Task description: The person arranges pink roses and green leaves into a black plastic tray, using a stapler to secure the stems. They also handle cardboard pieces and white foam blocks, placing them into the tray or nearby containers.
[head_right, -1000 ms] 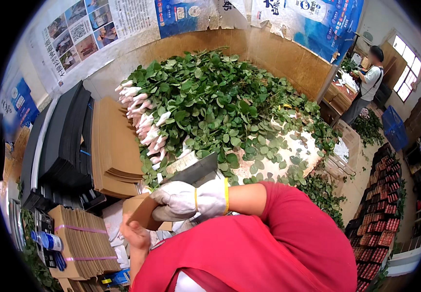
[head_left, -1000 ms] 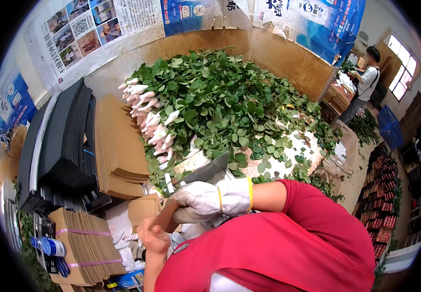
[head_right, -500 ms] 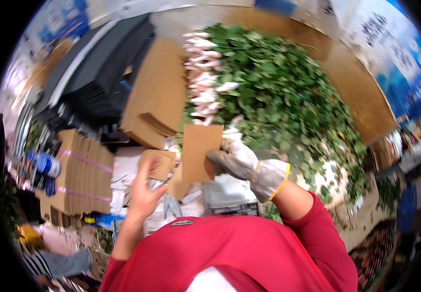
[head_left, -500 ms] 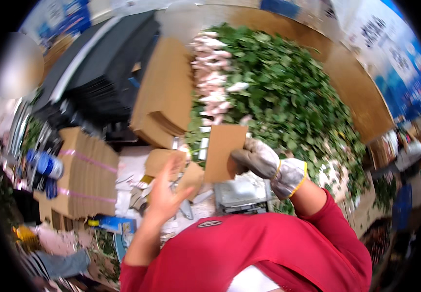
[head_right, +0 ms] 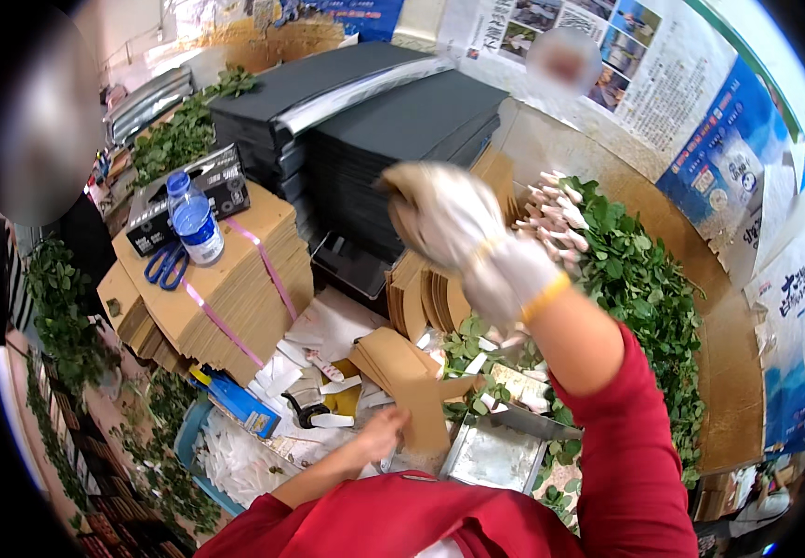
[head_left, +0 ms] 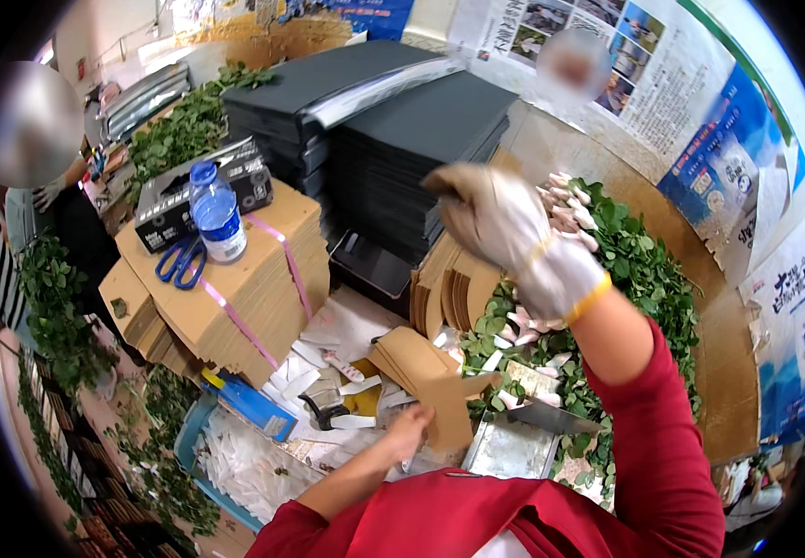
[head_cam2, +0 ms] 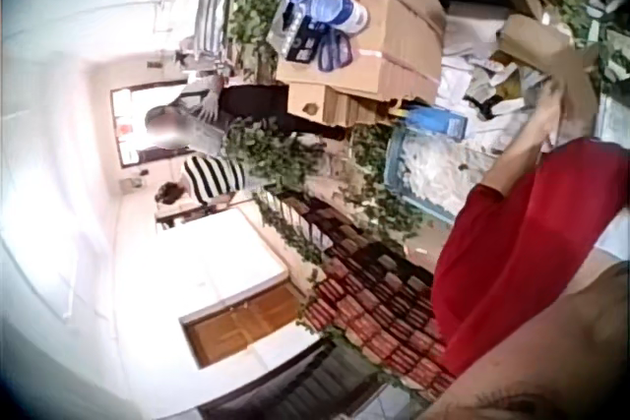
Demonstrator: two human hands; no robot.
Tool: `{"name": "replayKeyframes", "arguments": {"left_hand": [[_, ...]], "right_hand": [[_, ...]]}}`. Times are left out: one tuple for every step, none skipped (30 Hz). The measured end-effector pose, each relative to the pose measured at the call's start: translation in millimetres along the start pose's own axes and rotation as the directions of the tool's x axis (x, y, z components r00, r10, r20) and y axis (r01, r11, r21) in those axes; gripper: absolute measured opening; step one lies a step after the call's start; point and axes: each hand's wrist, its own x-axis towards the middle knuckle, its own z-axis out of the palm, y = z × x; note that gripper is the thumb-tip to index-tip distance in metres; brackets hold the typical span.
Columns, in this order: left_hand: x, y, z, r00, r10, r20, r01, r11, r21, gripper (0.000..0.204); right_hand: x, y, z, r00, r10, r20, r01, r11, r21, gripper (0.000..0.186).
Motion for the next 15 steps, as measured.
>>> {"name": "replayKeyframes", "arguments": {"left_hand": [[7, 16, -12, 0.988, 0.124, -0.090, -0.114, 0.988, 0.108, 0.023], [12, 28, -22, 0.954, 0.254, -0.158, -0.215, 0.950, 0.229, 0.023], [12, 37, -30, 0.888, 0.420, -0.185, -0.359, 0.887, 0.290, 0.023], [9, 44, -41, 0.792, 0.576, -0.202, -0.487, 0.796, 0.361, 0.023], [14, 37, -59, 0.686, 0.709, -0.164, -0.568, 0.663, 0.488, 0.023], [4, 39, -54, 0.720, 0.671, -0.178, -0.558, 0.711, 0.428, 0.023], [-20, 44, -40, 0.753, 0.628, -0.198, -0.535, 0.759, 0.373, 0.023], [-40, 44, -32, 0.782, 0.581, -0.227, -0.505, 0.803, 0.315, 0.023], [-47, 36, -29, 0.849, 0.483, -0.215, -0.425, 0.865, 0.266, 0.023], [-48, 32, -24, 0.866, 0.470, -0.173, -0.414, 0.866, 0.279, 0.023], [-51, 28, -19, 0.882, 0.450, -0.140, -0.399, 0.871, 0.288, 0.024], [-57, 20, -14, 0.900, 0.421, -0.116, -0.375, 0.881, 0.290, 0.024], [-56, 11, -14, 0.896, 0.439, -0.064, -0.388, 0.845, 0.369, 0.026], [-64, 8, -14, 0.906, 0.421, -0.040, -0.345, 0.791, 0.506, 0.026], [-72, 8, -14, 0.906, 0.421, -0.048, -0.303, 0.723, 0.620, 0.027]], "right_hand": [[36, -12, 8, 0.999, -0.048, -0.002, 0.048, 0.998, -0.029, 0.019], [66, -18, 19, 0.984, -0.154, -0.092, 0.147, 0.986, -0.080, 0.018], [93, -24, 28, 0.981, -0.181, -0.067, 0.165, 0.968, -0.190, 0.019], [115, -36, 34, 0.985, -0.158, -0.068, 0.143, 0.972, -0.188, 0.025], [137, -25, 56, 0.897, -0.325, -0.300, 0.275, 0.941, -0.197, 0.034], [154, -27, 67, 0.888, -0.317, -0.333, 0.248, 0.940, -0.234, 0.038], [168, -28, 78, 0.879, -0.304, -0.367, 0.218, 0.941, -0.257, 0.043], [182, -40, 78, 0.956, -0.208, -0.209, 0.147, 0.950, -0.275, 0.046], [203, -36, 89, 0.983, -0.157, -0.099, 0.126, 0.956, -0.265, 0.041], [218, -30, 101, 0.995, -0.100, 0.016, 0.101, 0.960, -0.261, 0.038], [213, -38, 100, 0.986, -0.152, 0.069, 0.165, 0.940, -0.299, 0.034], [205, -51, 102, 0.970, -0.202, 0.135, 0.236, 0.917, -0.323, 0.029], [200, -49, 95, 0.963, -0.250, 0.101, 0.270, 0.910, -0.316, 0.027], [189, -37, 75, 0.961, -0.277, -0.013, 0.261, 0.920, -0.291, 0.025], [184, -32, 58, 0.939, -0.313, -0.141, 0.274, 0.931, -0.243, 0.023]]}}
